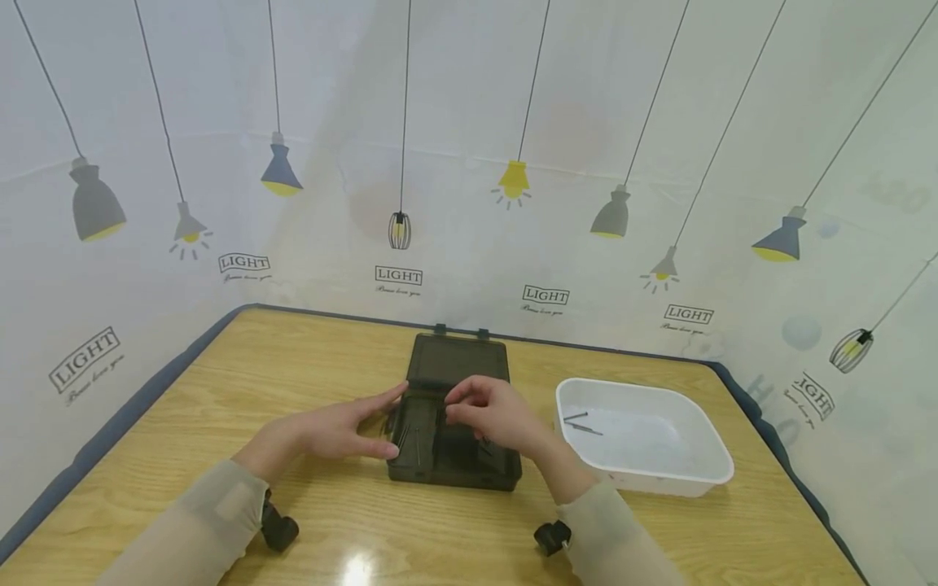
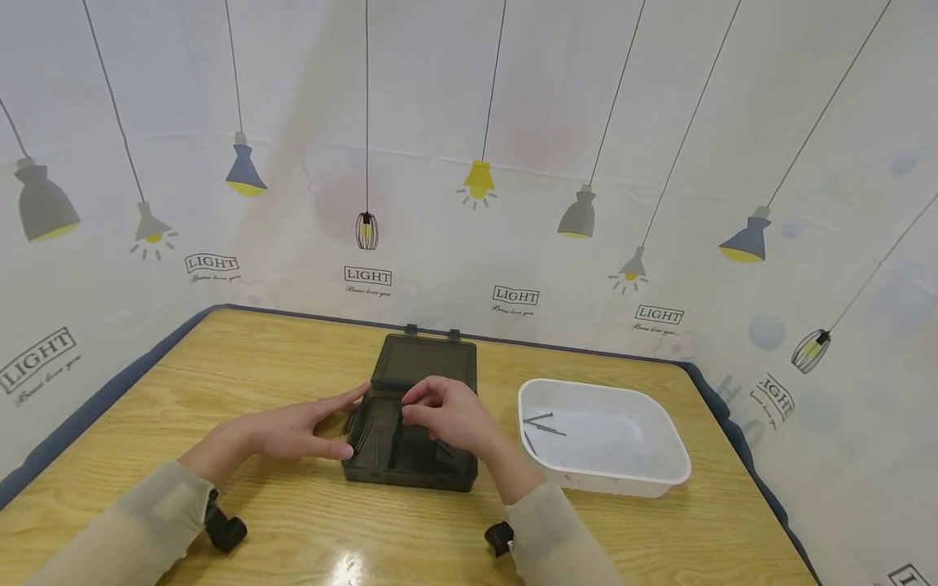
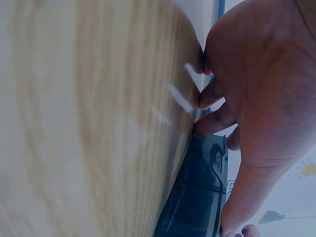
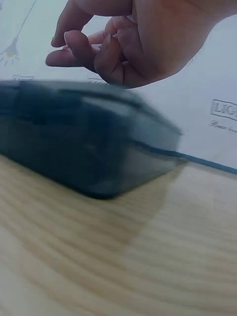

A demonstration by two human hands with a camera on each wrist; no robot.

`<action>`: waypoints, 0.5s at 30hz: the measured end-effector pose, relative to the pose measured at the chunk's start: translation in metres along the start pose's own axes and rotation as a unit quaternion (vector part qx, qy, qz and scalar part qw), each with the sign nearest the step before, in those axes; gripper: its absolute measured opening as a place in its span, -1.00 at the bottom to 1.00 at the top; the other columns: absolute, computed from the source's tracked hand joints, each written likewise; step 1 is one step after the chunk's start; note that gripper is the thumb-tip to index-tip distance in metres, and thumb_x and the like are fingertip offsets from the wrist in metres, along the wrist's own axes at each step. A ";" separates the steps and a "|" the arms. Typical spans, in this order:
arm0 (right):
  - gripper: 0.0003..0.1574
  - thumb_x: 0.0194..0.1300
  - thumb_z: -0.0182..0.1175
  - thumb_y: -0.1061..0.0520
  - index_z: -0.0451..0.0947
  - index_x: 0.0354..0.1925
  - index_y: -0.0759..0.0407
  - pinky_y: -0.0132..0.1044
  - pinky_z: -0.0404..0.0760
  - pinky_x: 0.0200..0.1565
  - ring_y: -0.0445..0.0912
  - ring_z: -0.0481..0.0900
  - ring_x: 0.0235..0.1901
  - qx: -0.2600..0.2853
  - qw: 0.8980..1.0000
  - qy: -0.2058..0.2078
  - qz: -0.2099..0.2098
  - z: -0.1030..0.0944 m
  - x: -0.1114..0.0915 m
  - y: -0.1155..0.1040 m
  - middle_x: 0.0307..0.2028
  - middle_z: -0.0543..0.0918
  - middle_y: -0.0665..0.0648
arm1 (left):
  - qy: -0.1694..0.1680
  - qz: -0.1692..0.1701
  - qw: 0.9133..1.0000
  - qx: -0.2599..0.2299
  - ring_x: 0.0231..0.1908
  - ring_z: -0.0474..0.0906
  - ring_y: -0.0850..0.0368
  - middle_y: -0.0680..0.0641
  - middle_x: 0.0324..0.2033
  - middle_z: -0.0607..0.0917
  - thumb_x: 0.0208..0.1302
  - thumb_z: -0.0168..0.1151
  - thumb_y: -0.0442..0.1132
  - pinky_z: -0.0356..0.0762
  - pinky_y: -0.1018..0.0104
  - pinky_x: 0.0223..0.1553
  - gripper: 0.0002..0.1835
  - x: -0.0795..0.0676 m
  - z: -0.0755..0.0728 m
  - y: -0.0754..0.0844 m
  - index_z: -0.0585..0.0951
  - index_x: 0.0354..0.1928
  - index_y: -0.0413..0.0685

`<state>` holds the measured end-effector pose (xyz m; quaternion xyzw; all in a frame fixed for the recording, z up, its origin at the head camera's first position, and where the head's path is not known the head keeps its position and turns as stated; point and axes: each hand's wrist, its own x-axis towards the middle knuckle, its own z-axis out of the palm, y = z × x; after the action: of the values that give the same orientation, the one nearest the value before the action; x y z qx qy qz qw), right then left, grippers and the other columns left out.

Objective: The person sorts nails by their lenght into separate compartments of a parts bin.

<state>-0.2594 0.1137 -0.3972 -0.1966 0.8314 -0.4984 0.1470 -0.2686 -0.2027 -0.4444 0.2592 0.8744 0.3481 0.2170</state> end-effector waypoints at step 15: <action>-0.66 0.63 0.29 0.03 0.64 0.15 0.23 -0.24 0.61 -0.28 -0.13 0.47 -0.46 -0.008 0.998 0.059 0.022 -0.086 -0.047 0.022 -0.04 0.81 0.31 | -0.001 0.003 1.000 0.009 0.74 0.01 -0.32 -0.13 0.76 0.15 0.47 0.38 0.32 -0.01 -0.41 0.68 0.19 -0.001 0.001 0.002 -0.21 0.82 0.32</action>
<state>-0.2599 0.2115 -0.3753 -0.1496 0.8466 -0.4993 0.1076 -0.2670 -0.2015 -0.4437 0.2643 0.8764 0.3408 0.2145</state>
